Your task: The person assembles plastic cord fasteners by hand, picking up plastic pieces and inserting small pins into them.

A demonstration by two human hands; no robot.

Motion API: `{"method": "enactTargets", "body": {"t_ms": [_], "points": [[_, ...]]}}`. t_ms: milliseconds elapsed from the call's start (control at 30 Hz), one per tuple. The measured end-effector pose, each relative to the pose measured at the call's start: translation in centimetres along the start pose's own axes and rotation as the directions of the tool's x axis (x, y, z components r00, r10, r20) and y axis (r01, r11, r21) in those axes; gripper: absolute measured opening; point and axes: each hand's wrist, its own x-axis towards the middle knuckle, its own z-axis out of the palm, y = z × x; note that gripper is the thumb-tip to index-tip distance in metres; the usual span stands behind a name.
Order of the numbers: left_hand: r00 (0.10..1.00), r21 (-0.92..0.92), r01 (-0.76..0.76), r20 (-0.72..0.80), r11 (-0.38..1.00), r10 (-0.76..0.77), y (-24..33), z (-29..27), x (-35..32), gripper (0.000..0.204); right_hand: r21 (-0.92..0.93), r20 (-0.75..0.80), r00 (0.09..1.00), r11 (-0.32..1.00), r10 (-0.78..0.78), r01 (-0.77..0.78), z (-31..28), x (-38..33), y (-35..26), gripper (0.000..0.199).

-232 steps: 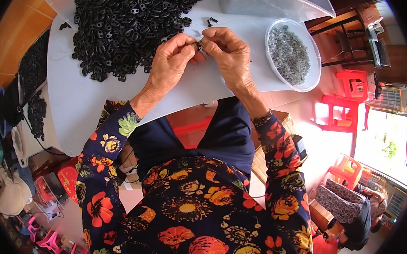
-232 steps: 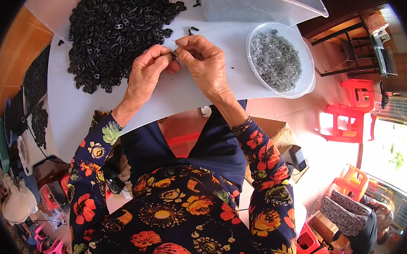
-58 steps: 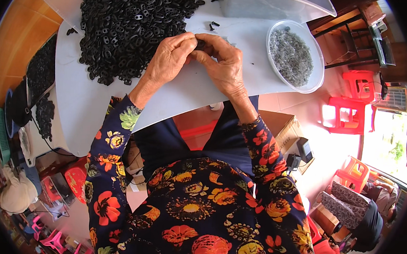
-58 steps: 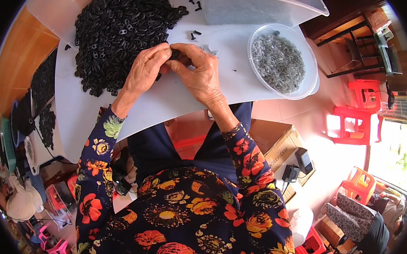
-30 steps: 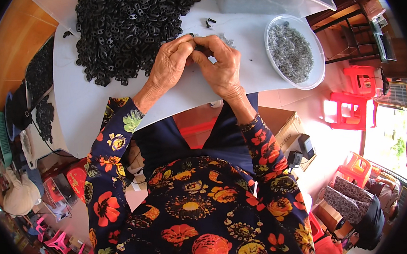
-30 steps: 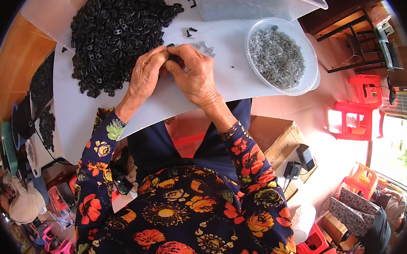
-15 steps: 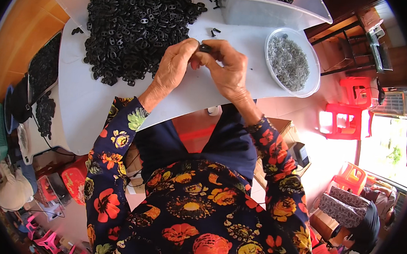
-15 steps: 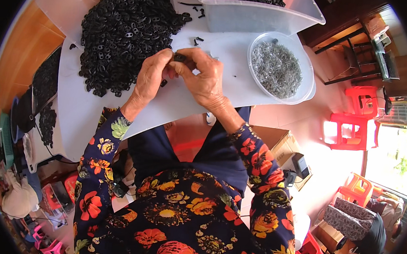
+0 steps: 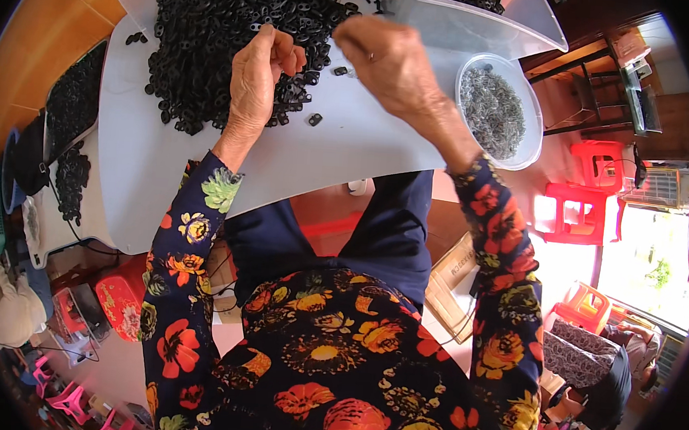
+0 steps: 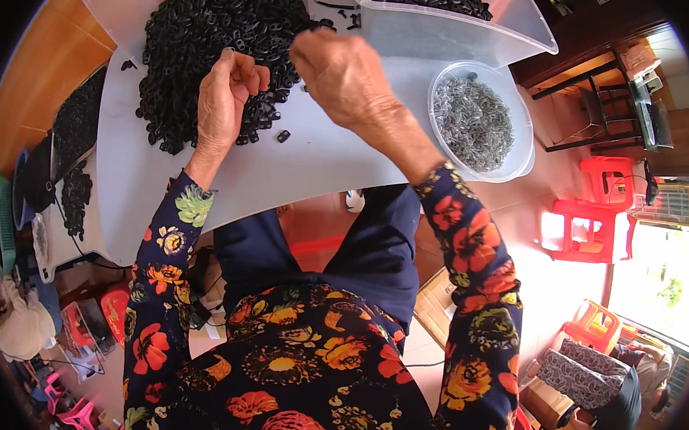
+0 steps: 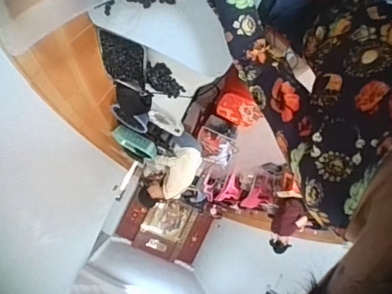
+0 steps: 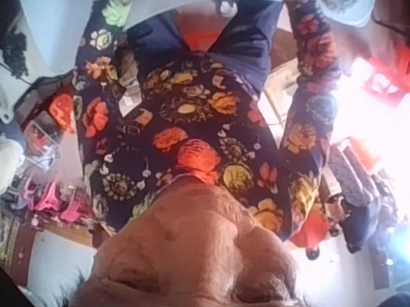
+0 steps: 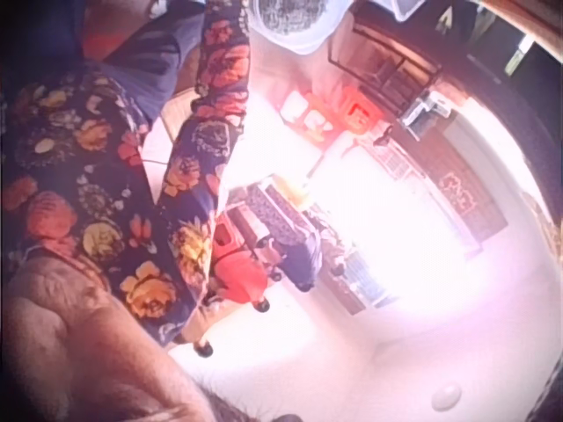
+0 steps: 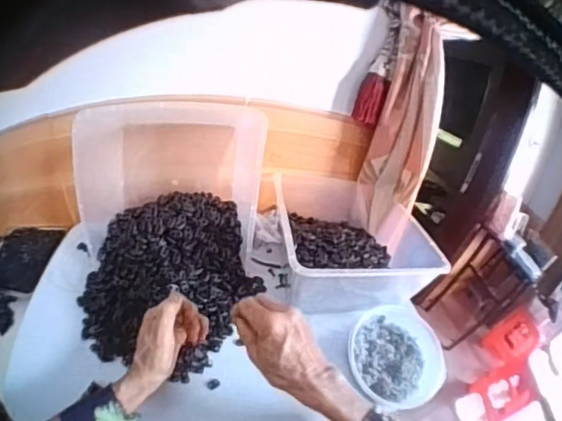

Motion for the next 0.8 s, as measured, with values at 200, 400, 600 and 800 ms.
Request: {"method": "enactTargets", "body": {"t_ms": [200,400,600,800], "points": [[0.996,-0.056,-0.043,0.076,0.997,0.047,-0.8,0.6,-0.2,0.043,-0.252,0.342,0.902,0.951,0.263,-0.182,2.7,-2.0,2.2,0.013],[0.992,0.069,-0.001,0.126,0.998,-0.008,-0.5,1.3,-1.3,0.04,-0.285,0.476,0.825,0.941,0.305,-0.184,2.7,-0.3,1.5,0.009],[0.987,0.096,0.0,0.158,0.995,-0.016,-0.8,1.7,-1.6,0.038,-0.17,0.463,0.847,0.964,0.262,-0.205,2.7,-0.5,1.7,0.01],[0.986,0.17,-0.031,0.167,0.985,0.002,-0.7,1.6,-1.7,0.033,-0.222,0.484,0.821,0.95,0.304,-0.221,2.8,-1.6,1.0,0.012]]}}
